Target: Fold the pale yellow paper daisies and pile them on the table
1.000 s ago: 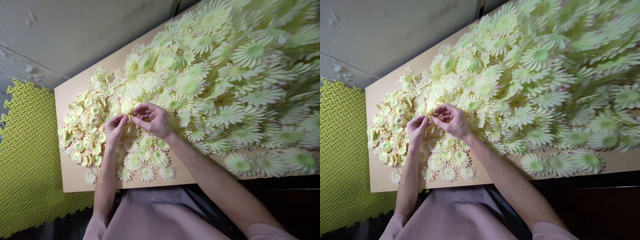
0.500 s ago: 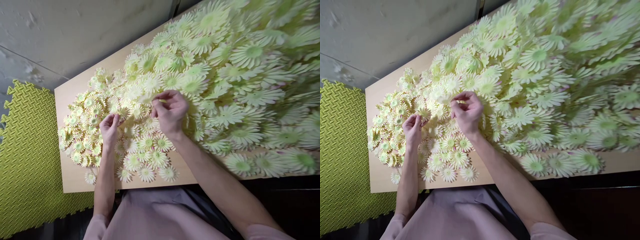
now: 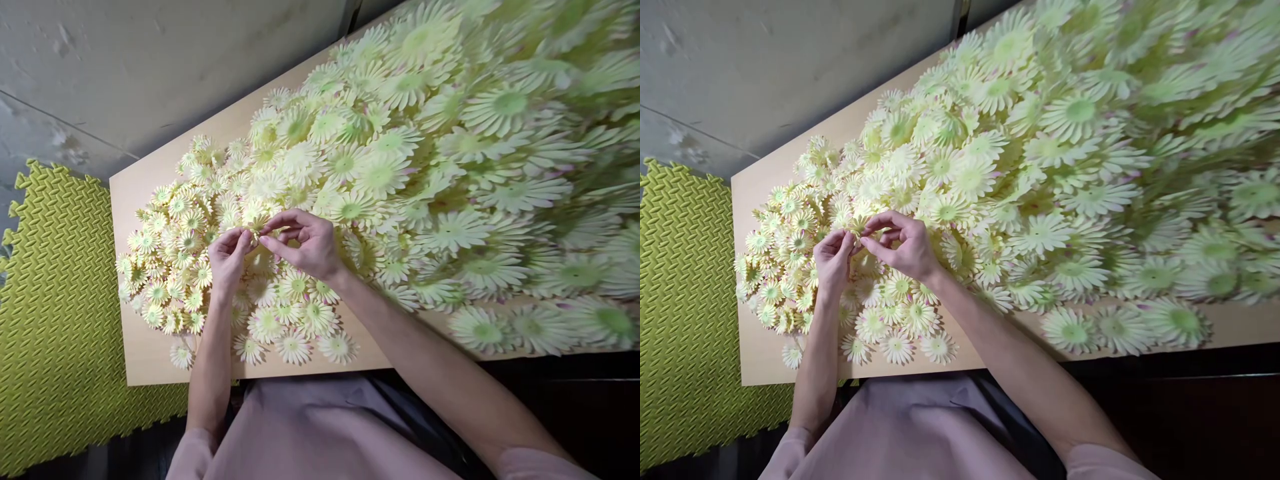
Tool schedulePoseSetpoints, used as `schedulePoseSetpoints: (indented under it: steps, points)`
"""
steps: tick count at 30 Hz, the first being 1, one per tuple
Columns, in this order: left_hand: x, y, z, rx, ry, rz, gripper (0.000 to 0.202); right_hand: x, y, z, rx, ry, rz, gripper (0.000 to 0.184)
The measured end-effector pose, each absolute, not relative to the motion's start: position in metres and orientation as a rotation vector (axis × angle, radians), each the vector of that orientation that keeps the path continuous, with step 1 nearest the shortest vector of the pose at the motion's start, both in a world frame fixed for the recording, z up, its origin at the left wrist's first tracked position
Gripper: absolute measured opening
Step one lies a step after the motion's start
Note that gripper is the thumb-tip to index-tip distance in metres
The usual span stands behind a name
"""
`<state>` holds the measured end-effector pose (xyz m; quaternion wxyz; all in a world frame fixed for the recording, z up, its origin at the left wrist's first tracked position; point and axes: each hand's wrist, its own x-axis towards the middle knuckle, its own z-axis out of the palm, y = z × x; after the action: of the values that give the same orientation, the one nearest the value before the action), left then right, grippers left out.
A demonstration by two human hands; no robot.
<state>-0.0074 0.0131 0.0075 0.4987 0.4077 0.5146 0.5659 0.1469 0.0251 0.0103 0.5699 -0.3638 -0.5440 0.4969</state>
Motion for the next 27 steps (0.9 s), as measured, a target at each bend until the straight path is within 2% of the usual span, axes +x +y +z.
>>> schedulePoseSetpoints:
  steps: [18,27]
  points:
    - [-0.006,0.013,0.008,1.012,1.258,1.344,0.022,0.146,0.026,0.008,-0.901,-1.278,1.104,0.019]
    - [-0.009,0.014,0.007,1.003,1.318,1.430,0.024,0.159,0.042,0.007,-1.064,-0.883,0.735,0.015]
